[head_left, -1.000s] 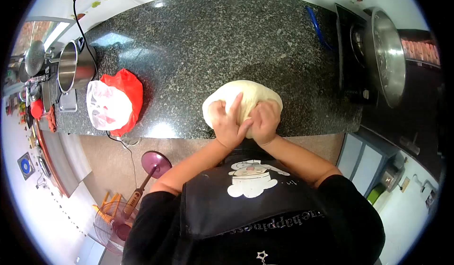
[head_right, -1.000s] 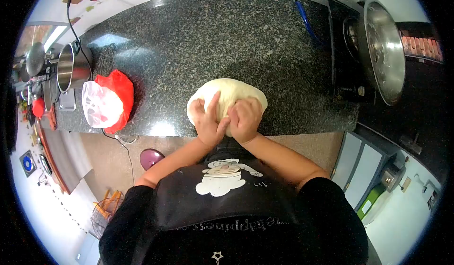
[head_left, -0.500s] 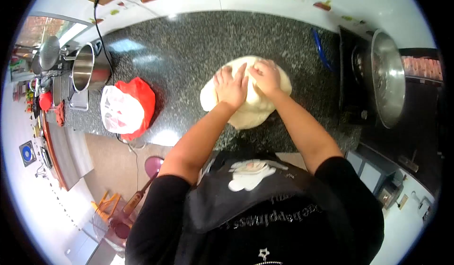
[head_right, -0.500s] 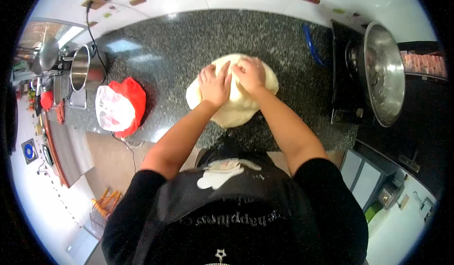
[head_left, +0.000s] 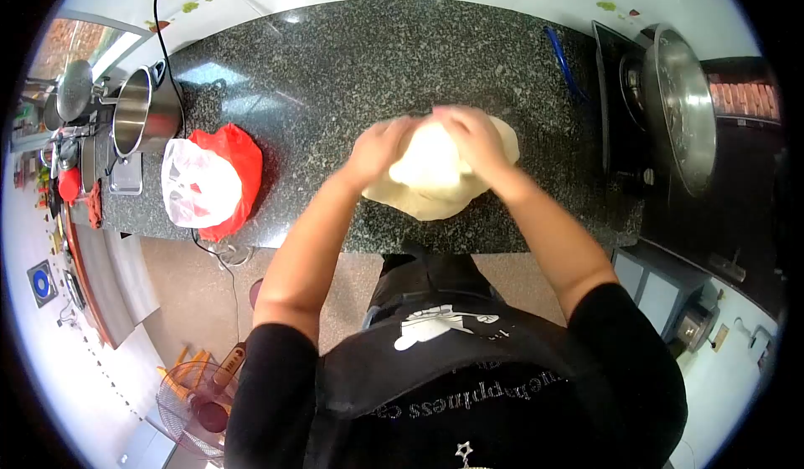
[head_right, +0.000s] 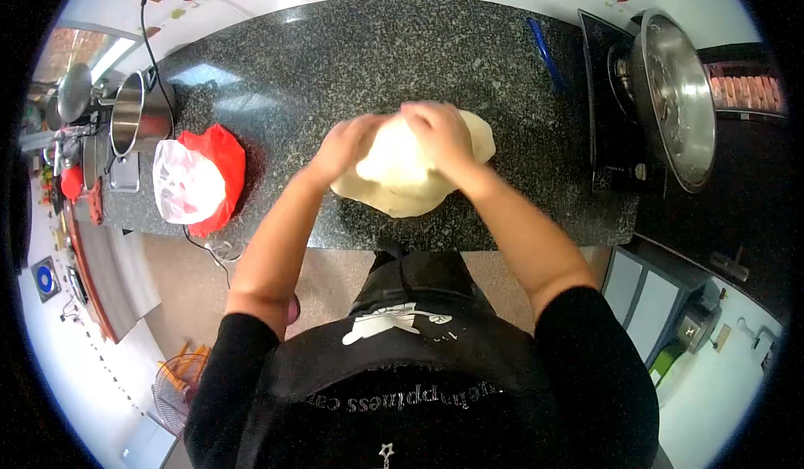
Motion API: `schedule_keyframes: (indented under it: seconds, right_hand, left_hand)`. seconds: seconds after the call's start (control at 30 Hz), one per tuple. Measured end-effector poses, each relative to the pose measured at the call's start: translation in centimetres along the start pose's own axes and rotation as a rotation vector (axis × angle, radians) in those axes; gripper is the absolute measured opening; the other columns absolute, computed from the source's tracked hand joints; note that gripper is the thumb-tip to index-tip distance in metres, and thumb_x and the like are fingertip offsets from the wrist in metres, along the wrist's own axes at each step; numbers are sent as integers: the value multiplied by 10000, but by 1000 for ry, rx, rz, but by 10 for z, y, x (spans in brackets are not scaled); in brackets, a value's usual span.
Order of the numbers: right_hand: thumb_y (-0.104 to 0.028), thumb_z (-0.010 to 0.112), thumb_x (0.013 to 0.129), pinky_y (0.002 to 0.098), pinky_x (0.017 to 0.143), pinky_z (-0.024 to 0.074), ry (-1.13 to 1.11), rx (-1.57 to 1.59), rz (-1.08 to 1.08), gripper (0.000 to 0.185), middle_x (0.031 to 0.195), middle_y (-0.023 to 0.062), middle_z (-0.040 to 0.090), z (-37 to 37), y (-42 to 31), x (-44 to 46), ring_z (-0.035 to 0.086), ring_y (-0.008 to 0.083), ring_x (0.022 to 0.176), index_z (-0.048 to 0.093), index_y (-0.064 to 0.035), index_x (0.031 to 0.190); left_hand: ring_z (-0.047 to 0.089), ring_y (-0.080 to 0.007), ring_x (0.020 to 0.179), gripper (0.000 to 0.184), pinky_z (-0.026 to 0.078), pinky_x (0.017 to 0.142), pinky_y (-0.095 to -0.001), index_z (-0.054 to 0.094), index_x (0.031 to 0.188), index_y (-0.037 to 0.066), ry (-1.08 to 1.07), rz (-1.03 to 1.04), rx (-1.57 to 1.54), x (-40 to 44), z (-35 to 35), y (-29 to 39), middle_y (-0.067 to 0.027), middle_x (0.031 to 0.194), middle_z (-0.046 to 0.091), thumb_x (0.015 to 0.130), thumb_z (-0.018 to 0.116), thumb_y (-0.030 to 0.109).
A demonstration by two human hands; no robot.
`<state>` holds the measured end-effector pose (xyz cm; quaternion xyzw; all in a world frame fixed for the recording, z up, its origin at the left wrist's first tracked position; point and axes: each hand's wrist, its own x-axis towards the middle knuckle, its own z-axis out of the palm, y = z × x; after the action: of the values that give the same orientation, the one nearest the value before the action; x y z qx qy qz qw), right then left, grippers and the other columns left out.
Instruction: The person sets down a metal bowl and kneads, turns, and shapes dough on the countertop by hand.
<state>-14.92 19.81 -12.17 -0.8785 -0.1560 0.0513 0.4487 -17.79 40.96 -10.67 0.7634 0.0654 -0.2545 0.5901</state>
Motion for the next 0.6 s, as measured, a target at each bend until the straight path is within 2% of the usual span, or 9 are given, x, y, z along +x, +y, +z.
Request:
schedule_keyframes:
  seconds: [0.03, 0.1, 0.13, 0.17, 0.2, 0.3, 0.33, 0.47, 0.6]
  right_hand:
    - [-227, 564, 960, 408, 953, 435, 38, 123, 29, 225, 928, 67, 733, -8, -19, -29, 657, 243, 939, 756, -111, 940]
    - [-140, 558, 912, 407, 935, 408, 257, 25, -31, 196, 822, 41, 705, -6, -50, -86, 635, 233, 856, 676, -84, 766]
    - [-136, 555, 896, 431, 960, 388, 343, -98, -172, 154, 863, 45, 693, 4, -45, -109, 616, 262, 946, 622, -97, 763]
    - [-186, 568, 898, 474, 1011, 356, 356, -260, -246, 94, 995, 36, 685, 16, -34, -128, 586, 290, 1060, 609, -119, 847]
    - [-219, 567, 908, 488, 1036, 334, 380, -309, -314, 92, 1057, 33, 672, 30, -18, -140, 576, 295, 1110, 598, -134, 886]
    - [-279, 547, 930, 509, 1090, 286, 424, -387, -446, 118, 1181, 21, 644, 49, 16, -129, 552, 301, 1214, 576, -167, 956]
    - [-293, 538, 937, 512, 1105, 273, 428, -400, -473, 126, 1212, 16, 636, 50, 24, -124, 545, 301, 1241, 571, -176, 972]
    - [-362, 507, 948, 507, 1148, 232, 305, -388, -502, 195, 1342, 27, 590, 46, 52, -85, 520, 312, 1298, 550, -206, 1057]
    - [-339, 516, 943, 528, 1124, 276, 320, -378, -496, 229, 1361, 49, 578, 42, 57, -45, 503, 331, 1317, 552, -183, 1107]
  left_hand:
    - [623, -320, 1123, 269, 450, 1022, -404, 604, 1137, 21, 25, -75, -66, -31, 7, 9, -251, 1172, 631, 1030, 441, 207]
    - [606, -333, 1049, 154, 442, 962, -470, 594, 1047, 36, 365, -95, -279, -78, 55, 10, -211, 1122, 620, 957, 544, 151]
    - [591, -335, 1018, 143, 429, 944, -497, 596, 1040, 52, 539, 182, 107, -87, 84, 1, -187, 1113, 610, 930, 581, 143]
    - [576, -337, 987, 147, 416, 926, -523, 598, 1033, 68, 688, 469, 498, -92, 107, -20, -164, 1105, 601, 903, 618, 135]
    - [566, -372, 1121, 288, 383, 991, -545, 623, 1178, 97, 723, 619, 523, -91, 118, -47, -153, 1223, 600, 924, 585, 229]
    - [532, -387, 1262, 465, 349, 1061, -534, 573, 1365, 99, 723, 643, 784, -72, 121, -61, -176, 1343, 574, 952, 515, 305]
    - [443, -390, 1393, 573, 292, 1123, -536, 505, 1467, 108, 705, 604, 822, -64, 122, -66, -180, 1473, 503, 964, 434, 373]
    - [358, -380, 1457, 597, 218, 1169, -548, 494, 1474, 122, 571, 540, 838, -20, 98, -63, -145, 1553, 429, 962, 381, 406]
    - [361, -369, 1441, 679, 235, 1172, -587, 401, 1516, 144, 461, 490, 885, 23, 67, -36, -127, 1543, 413, 876, 518, 337]
